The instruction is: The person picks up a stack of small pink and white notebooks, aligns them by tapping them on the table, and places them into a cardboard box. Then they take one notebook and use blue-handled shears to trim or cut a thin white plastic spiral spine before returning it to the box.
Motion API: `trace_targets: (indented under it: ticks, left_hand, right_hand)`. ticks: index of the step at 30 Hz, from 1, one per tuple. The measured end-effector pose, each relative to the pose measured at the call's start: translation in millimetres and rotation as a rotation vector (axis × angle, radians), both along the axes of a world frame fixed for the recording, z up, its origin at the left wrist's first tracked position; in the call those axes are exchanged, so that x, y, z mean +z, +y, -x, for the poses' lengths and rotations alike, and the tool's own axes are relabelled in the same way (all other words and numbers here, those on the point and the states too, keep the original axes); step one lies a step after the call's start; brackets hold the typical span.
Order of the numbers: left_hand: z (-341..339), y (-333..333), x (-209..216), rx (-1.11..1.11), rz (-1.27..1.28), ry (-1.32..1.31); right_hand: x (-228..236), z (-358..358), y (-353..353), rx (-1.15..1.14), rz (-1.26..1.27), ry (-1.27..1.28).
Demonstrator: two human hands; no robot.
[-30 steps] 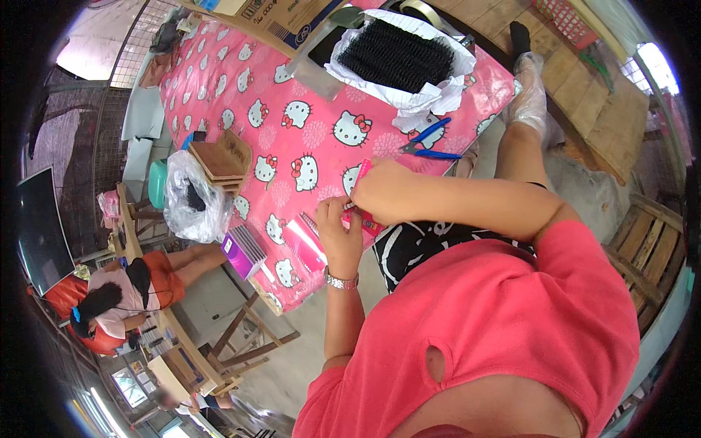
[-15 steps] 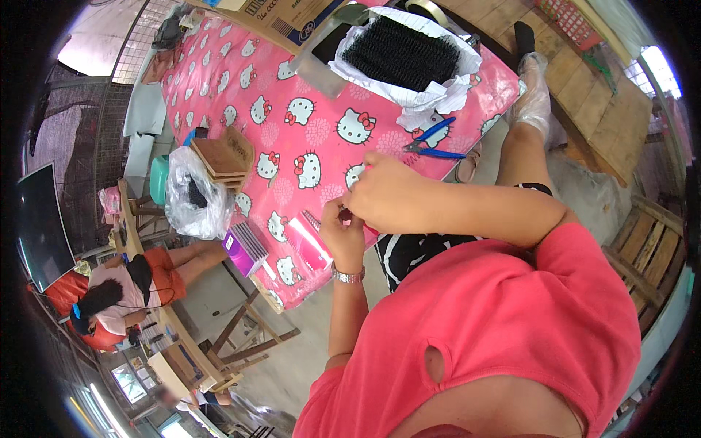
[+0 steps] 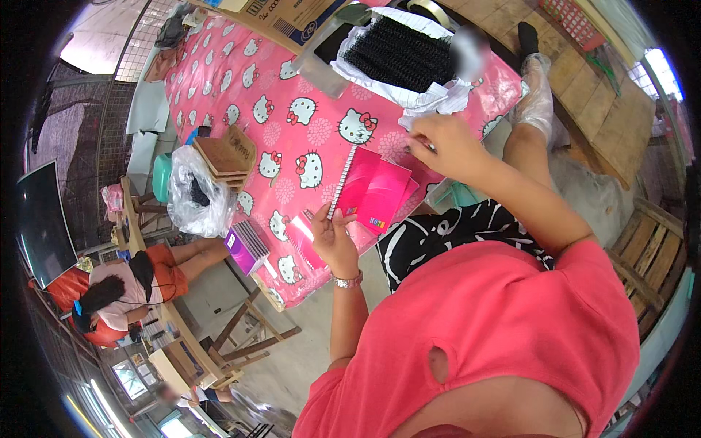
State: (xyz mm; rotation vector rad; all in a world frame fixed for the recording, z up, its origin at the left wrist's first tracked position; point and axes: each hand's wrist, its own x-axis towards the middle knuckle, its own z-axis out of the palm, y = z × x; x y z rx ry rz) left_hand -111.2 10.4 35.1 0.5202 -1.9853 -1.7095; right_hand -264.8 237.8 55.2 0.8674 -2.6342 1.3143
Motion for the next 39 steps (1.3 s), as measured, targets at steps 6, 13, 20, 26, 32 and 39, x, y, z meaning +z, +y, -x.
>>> trace_targets:
  ticks: [6, 13, 20, 26, 32, 39]
  left_hand:
    - [-6, -3, -12, 0.028, 0.027, -0.114]
    - [0, 8, -1, 0.021, -0.04, -0.055]
    - [-2, 15, -6, 0.026, 0.006, -0.057]
    - [-5, 17, -11, 0.059, 0.027, -0.055]
    - [-3, 23, -11, 0.053, 0.142, -0.018]
    - [-6, 5, 22, -0.04, 0.128, -0.098]
  right_hand:
    - [-65, -24, 27, -0.043, -0.451, 0.243]
    - [-40, -44, 10, -0.107, 0.213, -0.022]
    - [-6, -80, -26, 0.344, 0.083, 0.03]
    - [5, -84, -36, 0.307, -0.071, 0.211]
    - [3, -88, -40, 0.428, 0.063, -0.584]
    - [20, -75, -15, 0.574, 0.21, -0.993]
